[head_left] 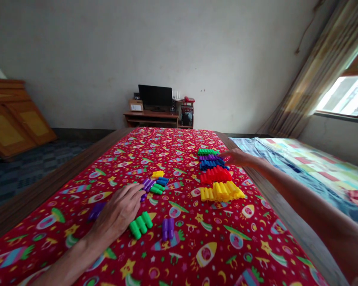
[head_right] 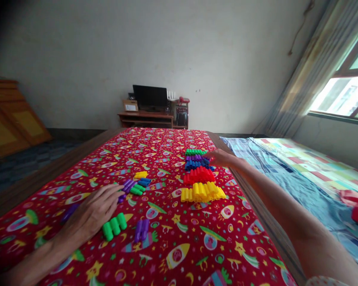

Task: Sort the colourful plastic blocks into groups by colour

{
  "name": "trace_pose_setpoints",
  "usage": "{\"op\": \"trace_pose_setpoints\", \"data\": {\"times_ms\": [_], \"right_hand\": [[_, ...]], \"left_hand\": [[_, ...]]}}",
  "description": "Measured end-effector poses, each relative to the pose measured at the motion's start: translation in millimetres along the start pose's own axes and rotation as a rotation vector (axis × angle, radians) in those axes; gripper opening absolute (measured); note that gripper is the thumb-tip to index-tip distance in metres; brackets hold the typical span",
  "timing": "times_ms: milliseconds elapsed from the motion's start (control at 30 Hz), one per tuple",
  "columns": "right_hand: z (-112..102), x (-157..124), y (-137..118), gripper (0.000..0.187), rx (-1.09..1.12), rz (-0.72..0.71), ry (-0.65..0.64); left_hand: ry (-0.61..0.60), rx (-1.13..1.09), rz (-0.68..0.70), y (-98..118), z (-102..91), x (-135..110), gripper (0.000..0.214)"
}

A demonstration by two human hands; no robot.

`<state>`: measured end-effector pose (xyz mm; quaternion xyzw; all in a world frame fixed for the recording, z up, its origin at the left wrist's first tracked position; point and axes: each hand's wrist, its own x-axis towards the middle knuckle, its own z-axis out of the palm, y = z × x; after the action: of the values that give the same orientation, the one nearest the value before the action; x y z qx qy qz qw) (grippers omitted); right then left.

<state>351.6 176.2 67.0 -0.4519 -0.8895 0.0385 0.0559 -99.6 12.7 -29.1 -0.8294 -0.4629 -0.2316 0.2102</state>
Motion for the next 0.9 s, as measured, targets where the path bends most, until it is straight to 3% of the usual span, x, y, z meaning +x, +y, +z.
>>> {"op": "trace_pose_setpoints", "data": {"times_ms": [133,267,433,533,700,800,900], "right_hand": [[-15,8,-14,0.03,0.015,-0.052,0.083],[-21,33,-66,0.028,0.026,-0.213,0.125],[3,74,-162,0.034,0.052,-0.598,-0.094],[31,96,-199,0.04,-0.075,-0.737,-0.225],[62,108,-212,0.038,-0.218,-0.724,-0.238],[51,99,-205,0.038,-0.197,-0.672,-0.258],[25,89,-184,0.035,-0.114,-0.602,-0.217]], "left_hand": [[0.005,0.012,0.006,1,-1.5,1,0.034],[0.015,0.007,-0.001,2,-2.6,2,0.033],[-0.015,0.008,-0.005,3,-5.1,1,0.032],[-0.027,0.005,-0.011,4,-6.6,0,0.032],[0.003,-0.087,-0.092,9,-9.5,3,0.034],[0.092,-0.191,-0.239,9,-12.7,7,0.038],[0.17,-0.292,-0.379,7,-14.8,10,0.039]]}}
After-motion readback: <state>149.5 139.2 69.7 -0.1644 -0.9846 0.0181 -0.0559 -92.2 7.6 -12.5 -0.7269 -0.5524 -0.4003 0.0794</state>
